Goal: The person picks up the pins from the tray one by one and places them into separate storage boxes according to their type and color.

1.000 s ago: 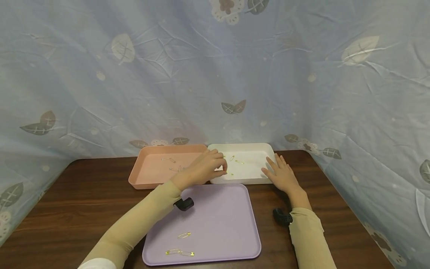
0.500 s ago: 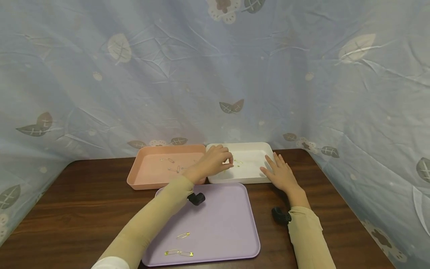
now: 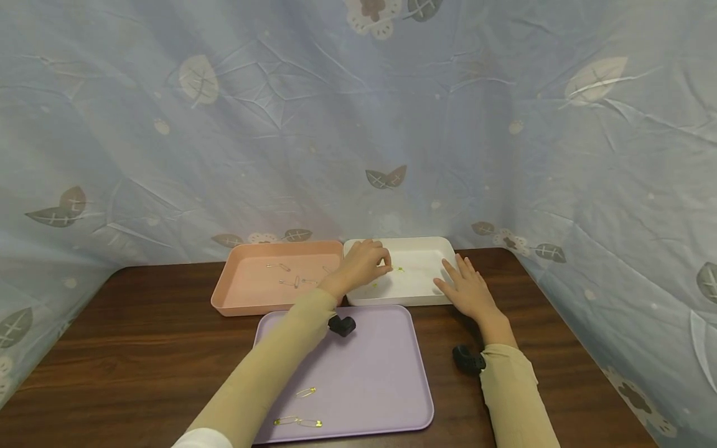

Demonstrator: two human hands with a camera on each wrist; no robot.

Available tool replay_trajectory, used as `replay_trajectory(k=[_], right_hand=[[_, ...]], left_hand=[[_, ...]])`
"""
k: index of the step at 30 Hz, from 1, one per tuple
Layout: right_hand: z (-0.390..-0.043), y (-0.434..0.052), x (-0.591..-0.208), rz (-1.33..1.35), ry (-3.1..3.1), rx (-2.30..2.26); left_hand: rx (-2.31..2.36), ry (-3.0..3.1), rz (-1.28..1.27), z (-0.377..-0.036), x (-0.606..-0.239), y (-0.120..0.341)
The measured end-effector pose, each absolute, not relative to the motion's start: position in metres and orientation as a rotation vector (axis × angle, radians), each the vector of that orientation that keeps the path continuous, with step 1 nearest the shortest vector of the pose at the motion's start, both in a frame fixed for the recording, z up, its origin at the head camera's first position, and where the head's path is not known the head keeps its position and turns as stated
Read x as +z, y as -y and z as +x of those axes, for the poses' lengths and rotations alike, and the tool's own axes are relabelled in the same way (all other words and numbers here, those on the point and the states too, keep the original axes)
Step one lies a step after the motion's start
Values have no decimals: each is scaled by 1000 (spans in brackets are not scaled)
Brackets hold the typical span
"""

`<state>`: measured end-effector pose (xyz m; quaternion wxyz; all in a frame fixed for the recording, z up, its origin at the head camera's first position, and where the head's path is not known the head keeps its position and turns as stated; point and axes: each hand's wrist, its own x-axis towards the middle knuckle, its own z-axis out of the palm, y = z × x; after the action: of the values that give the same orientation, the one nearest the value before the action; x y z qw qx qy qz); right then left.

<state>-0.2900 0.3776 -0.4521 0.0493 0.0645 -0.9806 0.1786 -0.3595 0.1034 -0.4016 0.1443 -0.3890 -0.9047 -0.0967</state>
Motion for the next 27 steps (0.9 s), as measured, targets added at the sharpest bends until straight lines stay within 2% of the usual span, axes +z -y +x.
replay_trajectory(k=[11, 27], right_hand=[[-288, -378, -452, 198, 2987, 547], [-289, -378, -451, 201, 2989, 552]], left_hand=[[-276, 2656, -1008, -373, -412, -108], [-264, 2763, -977, -384, -416, -109]])
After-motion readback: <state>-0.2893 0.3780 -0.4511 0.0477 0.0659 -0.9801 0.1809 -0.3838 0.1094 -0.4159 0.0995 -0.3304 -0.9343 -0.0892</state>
